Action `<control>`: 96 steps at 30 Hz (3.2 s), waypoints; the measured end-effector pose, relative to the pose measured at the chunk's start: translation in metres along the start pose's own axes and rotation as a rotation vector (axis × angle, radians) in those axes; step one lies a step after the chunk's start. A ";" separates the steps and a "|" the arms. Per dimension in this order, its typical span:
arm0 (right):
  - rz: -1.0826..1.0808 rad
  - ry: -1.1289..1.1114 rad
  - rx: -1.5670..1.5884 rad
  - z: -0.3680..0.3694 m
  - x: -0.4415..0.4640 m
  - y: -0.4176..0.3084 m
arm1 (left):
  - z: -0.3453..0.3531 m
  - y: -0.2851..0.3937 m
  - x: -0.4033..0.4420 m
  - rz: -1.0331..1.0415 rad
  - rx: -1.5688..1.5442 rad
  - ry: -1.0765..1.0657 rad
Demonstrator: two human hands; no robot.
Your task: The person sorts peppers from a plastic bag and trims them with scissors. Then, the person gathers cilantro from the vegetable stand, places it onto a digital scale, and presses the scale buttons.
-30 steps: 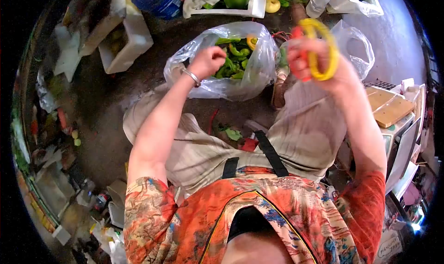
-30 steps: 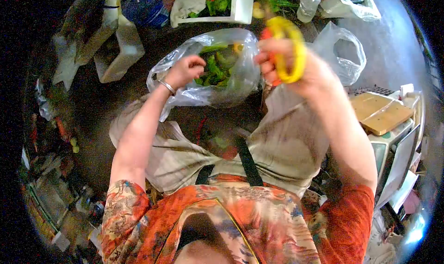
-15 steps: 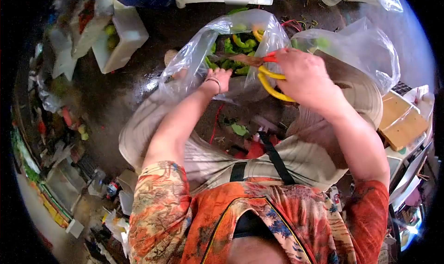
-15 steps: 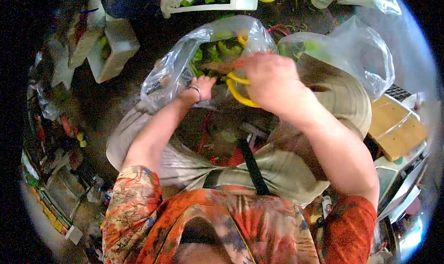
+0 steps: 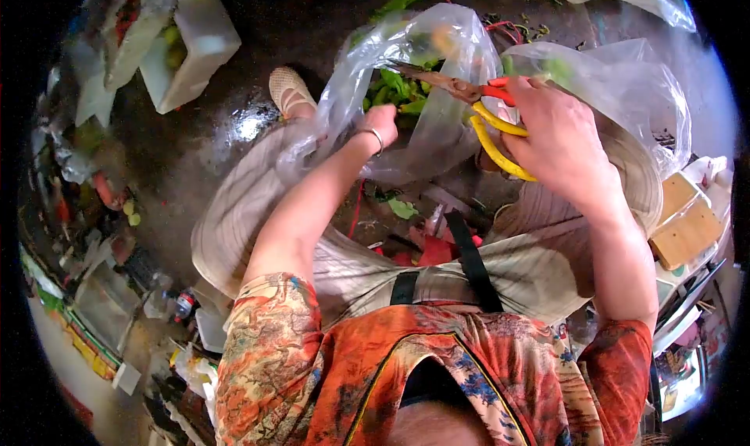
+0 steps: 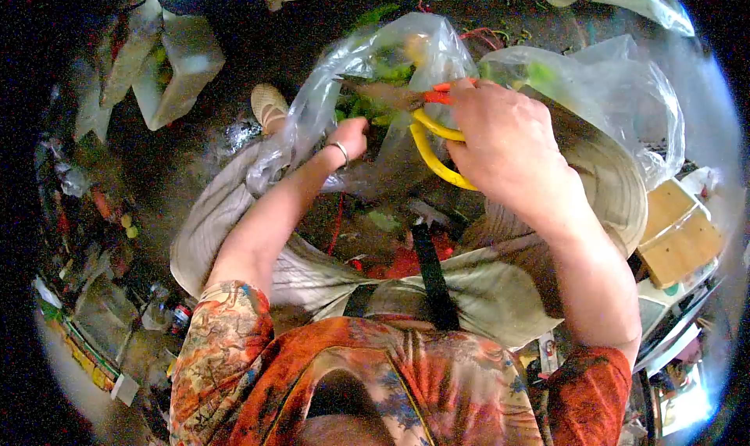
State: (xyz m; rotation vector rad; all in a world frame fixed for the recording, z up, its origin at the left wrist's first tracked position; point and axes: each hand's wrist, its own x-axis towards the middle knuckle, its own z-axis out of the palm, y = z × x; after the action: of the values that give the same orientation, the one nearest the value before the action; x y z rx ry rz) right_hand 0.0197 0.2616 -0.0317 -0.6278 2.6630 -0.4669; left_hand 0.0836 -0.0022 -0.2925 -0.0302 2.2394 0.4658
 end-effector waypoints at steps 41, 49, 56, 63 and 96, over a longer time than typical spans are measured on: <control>0.093 -0.170 0.037 0.007 -0.005 -0.001 | -0.057 -0.043 0.032 -0.184 -0.710 0.031; 0.033 -0.104 0.003 0.025 -0.004 0.000 | -0.152 -0.005 0.049 0.087 -0.325 0.553; 0.031 -0.081 0.042 0.021 -0.004 0.000 | -0.159 0.005 0.049 0.317 -0.260 0.577; -0.005 -0.058 -0.035 0.020 -0.002 -0.007 | -0.097 -0.002 0.087 0.210 0.088 0.495; 0.064 0.162 0.176 0.005 0.006 -0.004 | -0.170 0.009 0.001 0.298 0.403 0.099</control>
State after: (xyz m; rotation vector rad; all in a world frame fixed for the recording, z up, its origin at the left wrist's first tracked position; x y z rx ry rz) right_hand 0.0182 0.2542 -0.0361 -0.4684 2.7427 -0.7530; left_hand -0.0429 -0.0519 -0.1904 0.5044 2.4072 0.1622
